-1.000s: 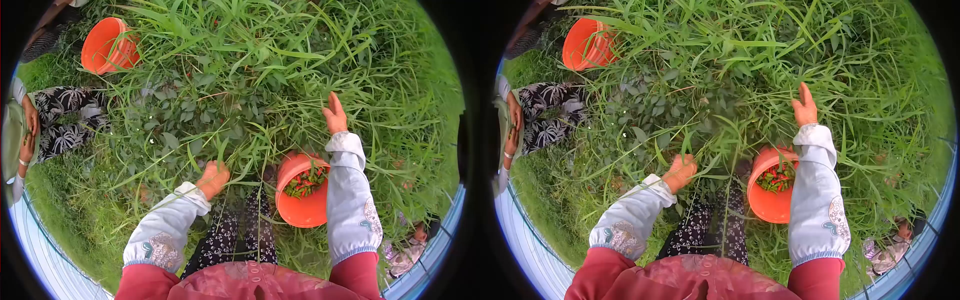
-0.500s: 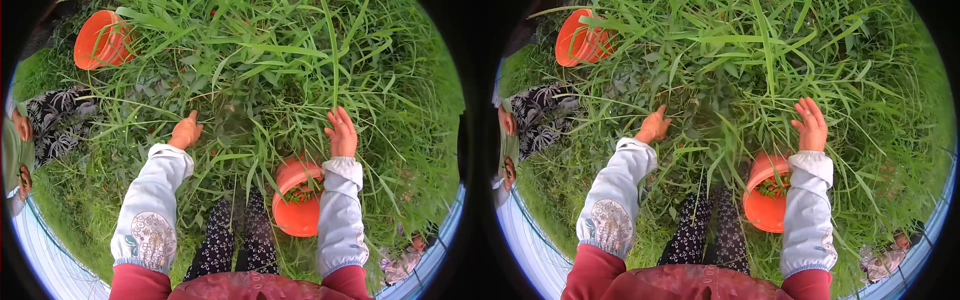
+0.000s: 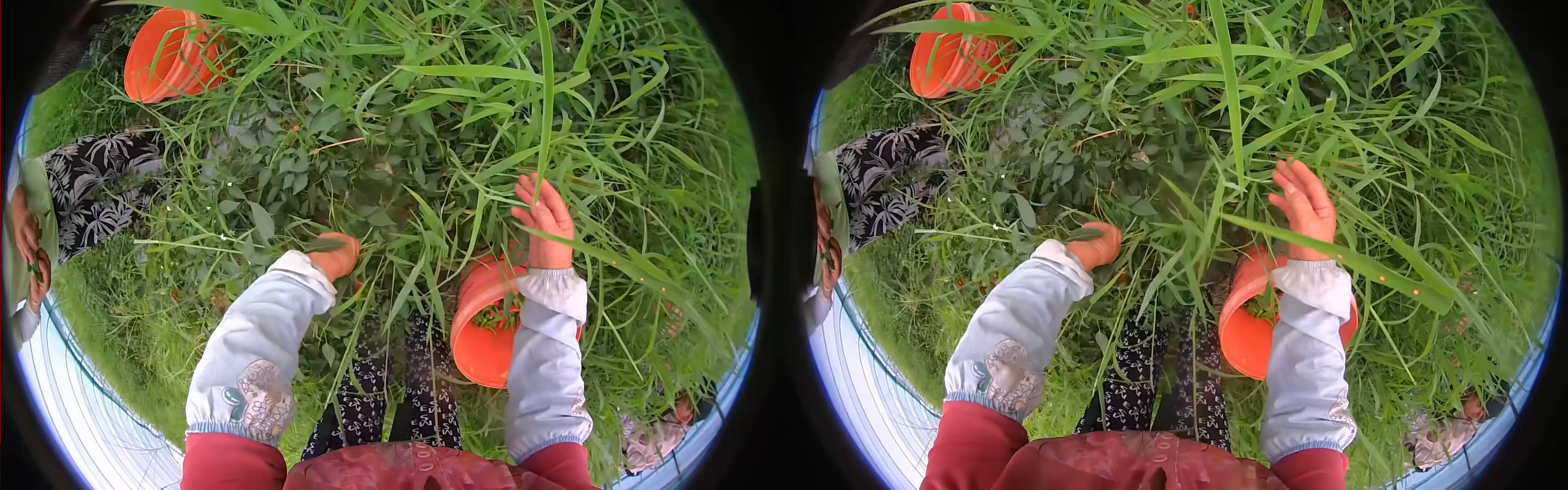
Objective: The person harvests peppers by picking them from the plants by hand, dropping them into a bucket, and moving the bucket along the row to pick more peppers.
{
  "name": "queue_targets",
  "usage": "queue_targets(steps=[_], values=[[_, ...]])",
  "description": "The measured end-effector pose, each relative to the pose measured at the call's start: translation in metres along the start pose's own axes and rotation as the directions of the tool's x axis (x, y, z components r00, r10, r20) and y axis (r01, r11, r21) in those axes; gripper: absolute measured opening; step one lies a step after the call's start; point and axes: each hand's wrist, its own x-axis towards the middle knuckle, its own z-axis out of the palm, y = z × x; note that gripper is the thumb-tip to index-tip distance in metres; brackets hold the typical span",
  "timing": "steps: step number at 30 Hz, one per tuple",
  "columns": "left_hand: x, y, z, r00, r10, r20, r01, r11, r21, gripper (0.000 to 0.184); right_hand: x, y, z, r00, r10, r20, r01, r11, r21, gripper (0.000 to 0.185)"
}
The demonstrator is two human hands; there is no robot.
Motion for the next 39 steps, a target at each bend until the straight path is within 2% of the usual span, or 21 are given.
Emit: queue_targets(steps=[1,3,4,5,6,7,9,10,12,15,16,19,21,24,26,29,31,33,35,38,39], values=[[0.001,-0.003,-0.066,0.990,-0.089,0.106,0.112,0.967,-0.230,0.037,-0.002,-0.001,-0.003,0.999,0.026,-0.030,-0.025,0.999,0.040,0.041],[-0.006,-0.042,-0.115,0.995,-0.084,0.055,0.092,0.542,-0.836,0.048,-0.006,0.004,-0.013,1.000,-0.014,-0.018,0.015,0.998,0.056,0.042],[-0.007,-0.048,-0.128,0.980,-0.195,0.049,0.089,0.202,-0.975,0.042,-0.009,0.002,-0.014,1.000,0.011,-0.006,-0.010,0.992,0.122,0.043],[0.000,-0.056,-0.133,0.955,-0.296,0.009,0.028,0.061,-0.998,0.034,-0.012,-0.001,-0.015,0.999,0.034,0.007,-0.035,0.981,0.189,0.043],[0.020,-0.066,-0.120,0.880,-0.449,-0.154,-0.114,0.115,-0.987,0.029,-0.017,-0.007,-0.012,0.999,0.029,0.035,-0.037,0.969,0.243,0.035],[0.019,-0.067,-0.133,0.758,-0.538,-0.370,-0.036,0.531,-0.846,0.024,-0.020,-0.007,-0.014,0.999,0.028,0.034,-0.035,0.969,0.246,0.035],[0.039,-0.068,-0.126,0.704,-0.488,-0.517,0.032,0.748,-0.663,0.030,-0.026,-0.007,-0.019,0.930,0.025,0.367,-0.166,0.919,0.357,0.031],[0.047,-0.063,-0.118,0.701,-0.490,-0.519,0.031,0.747,-0.664,0.030,-0.033,-0.016,-0.004,0.919,0.063,0.390,-0.214,0.910,0.355,0.026],[0.057,-0.052,-0.104,0.803,-0.381,-0.458,0.187,0.891,-0.414,0.043,-0.043,-0.022,0.023,0.880,0.082,0.468,-0.238,0.929,0.285,0.026],[0.043,-0.048,-0.090,0.871,-0.403,-0.282,0.320,0.900,-0.296,0.048,-0.042,-0.019,0.056,0.794,0.191,0.577,-0.280,0.958,0.068,0.025],[0.035,-0.053,-0.079,0.803,-0.378,-0.461,0.242,0.914,-0.327,0.041,-0.039,-0.017,0.064,0.752,0.269,0.602,-0.285,0.956,-0.071,0.026],[0.004,-0.068,-0.054,0.811,-0.399,-0.427,0.136,0.840,-0.525,0.029,-0.026,0.018,0.079,0.739,0.281,0.612,-0.127,0.950,-0.284,0.026],[-0.016,-0.082,-0.045,0.775,-0.423,-0.469,0.062,0.790,-0.610,0.029,-0.022,0.033,0.091,0.734,0.326,0.596,-0.272,0.945,-0.183,0.021],[-0.032,-0.101,-0.039,0.746,-0.446,-0.495,-0.147,0.614,-0.775,0.030,-0.010,0.065,0.100,0.715,0.389,0.581,-0.034,0.849,-0.527,0.017],[-0.033,-0.109,-0.036,0.770,-0.441,-0.462,-0.307,0.379,-0.873,0.031,-0.004,0.080,0.116,0.745,0.373,0.554,-0.076,0.872,-0.484,0.019],[-0.030,-0.106,-0.041,0.812,-0.360,-0.459,-0.391,0.247,-0.887,0.032,0.007,0.097,0.151,0.793,0.325,0.515,-0.147,0.923,-0.357,0.020],[-0.027,-0.103,-0.039,0.820,-0.345,-0.456,-0.400,0.223,-0.889,0.032,0.015,0.115,0.177,0.838,0.080,0.539,0.179,0.894,-0.411,0.024],[-0.028,-0.102,-0.039,0.811,-0.325,-0.486,-0.472,0.128,-0.872,0.033,0.017,0.120,0.197,0.783,-0.065,0.619,0.526,0.601,-0.602,0.031],[-0.031,-0.102,-0.036,0.820,-0.331,-0.467,-0.453,0.124,-0.883,0.031,0.012,0.133,0.213,0.758,0.027,0.651,0.521,0.576,-0.630,0.036],[-0.035,-0.102,-0.040,0.812,-0.285,-0.509,-0.388,0.388,-0.836,0.029,0.000,0.126,0.229,0.824,0.153,0.545,0.410,0.505,-0.760,0.028],[-0.037,-0.102,-0.040,0.814,-0.284,-0.507,-0.388,0.385,-0.838,0.029,-0.005,0.125,0.231,0.831,0.193,0.522,0.408,0.427,-0.807,0.026]])
